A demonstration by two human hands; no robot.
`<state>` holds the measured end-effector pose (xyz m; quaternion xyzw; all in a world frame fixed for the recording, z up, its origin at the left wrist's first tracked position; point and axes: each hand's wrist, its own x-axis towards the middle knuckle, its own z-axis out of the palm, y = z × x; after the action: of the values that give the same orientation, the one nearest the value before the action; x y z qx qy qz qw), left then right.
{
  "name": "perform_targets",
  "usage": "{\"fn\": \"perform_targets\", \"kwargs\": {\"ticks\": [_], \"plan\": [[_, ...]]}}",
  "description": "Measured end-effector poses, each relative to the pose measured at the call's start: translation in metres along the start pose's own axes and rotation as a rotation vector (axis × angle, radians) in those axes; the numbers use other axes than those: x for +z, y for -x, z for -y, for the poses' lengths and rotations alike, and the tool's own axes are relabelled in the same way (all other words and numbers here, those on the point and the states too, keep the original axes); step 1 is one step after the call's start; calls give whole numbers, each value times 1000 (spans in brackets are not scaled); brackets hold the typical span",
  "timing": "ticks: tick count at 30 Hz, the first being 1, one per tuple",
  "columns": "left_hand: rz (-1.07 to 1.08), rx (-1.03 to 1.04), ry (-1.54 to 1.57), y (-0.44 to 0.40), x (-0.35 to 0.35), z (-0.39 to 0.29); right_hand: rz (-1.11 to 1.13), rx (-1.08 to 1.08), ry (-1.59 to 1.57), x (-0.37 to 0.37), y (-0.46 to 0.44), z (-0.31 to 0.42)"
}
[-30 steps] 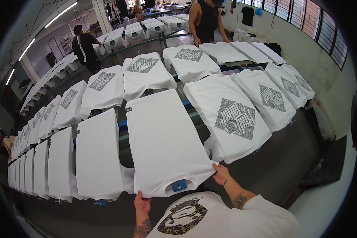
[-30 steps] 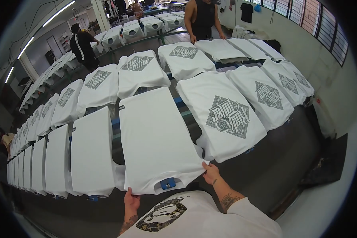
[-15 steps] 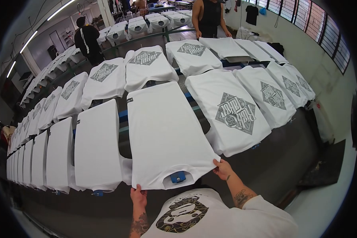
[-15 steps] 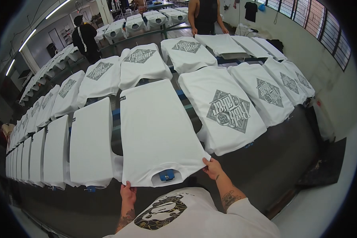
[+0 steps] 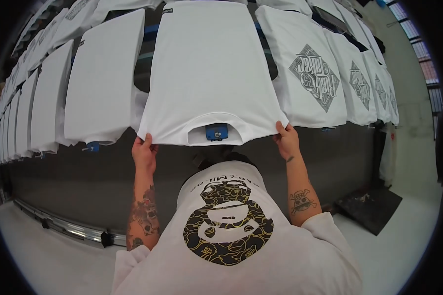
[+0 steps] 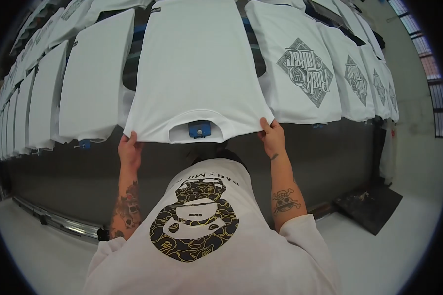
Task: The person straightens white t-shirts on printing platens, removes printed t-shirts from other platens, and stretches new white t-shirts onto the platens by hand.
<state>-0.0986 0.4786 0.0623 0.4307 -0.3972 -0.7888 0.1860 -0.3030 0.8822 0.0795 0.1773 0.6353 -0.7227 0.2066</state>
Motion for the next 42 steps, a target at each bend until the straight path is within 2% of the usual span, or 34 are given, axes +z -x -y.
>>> {"fn": "perform_targets", "kwargs": {"ticks": [9,12,14,15,16,18,19,21,23,24,26,27,28,33,37,39,42], "plan": [[-32,42,-97,-3,0,1,-19,20,40,4,2,2],[-76,36,-237,-25,-7,24,-57,35,129,2,-5,-14],[-309,35,-423,-37,-4,32,-107,58,233,1,-16,-25],[-498,256,-587,-37,1,36,-105,51,230,-1,-19,-28],[-497,263,-584,-31,10,34,-173,-68,452,-2,-19,-30],[-376,763,-774,-9,28,24,-287,-390,861,11,1,-14],[-167,771,-968,10,46,12,-223,-494,873,21,5,-9],[228,1049,-1204,22,78,9,-29,-638,892,55,21,8],[465,1105,-1434,34,112,6,193,-957,1063,84,15,11],[469,1104,-1433,30,120,11,272,-995,1085,102,13,11],[597,1282,-1664,17,131,22,411,-1050,1191,129,8,7],[570,1319,-1624,11,133,25,468,-1064,1274,138,6,4],[569,1324,-1627,7,133,25,451,-1038,1382,146,9,5],[531,1205,-1352,1,136,27,473,-1033,1429,145,-2,2],[553,1186,-1384,1,131,30,456,-1145,1488,138,-3,-4],[587,1103,-1484,3,128,32,490,-1147,1472,133,-3,-4],[608,1103,-1545,10,126,30,520,-1148,1491,133,1,-5]]}}
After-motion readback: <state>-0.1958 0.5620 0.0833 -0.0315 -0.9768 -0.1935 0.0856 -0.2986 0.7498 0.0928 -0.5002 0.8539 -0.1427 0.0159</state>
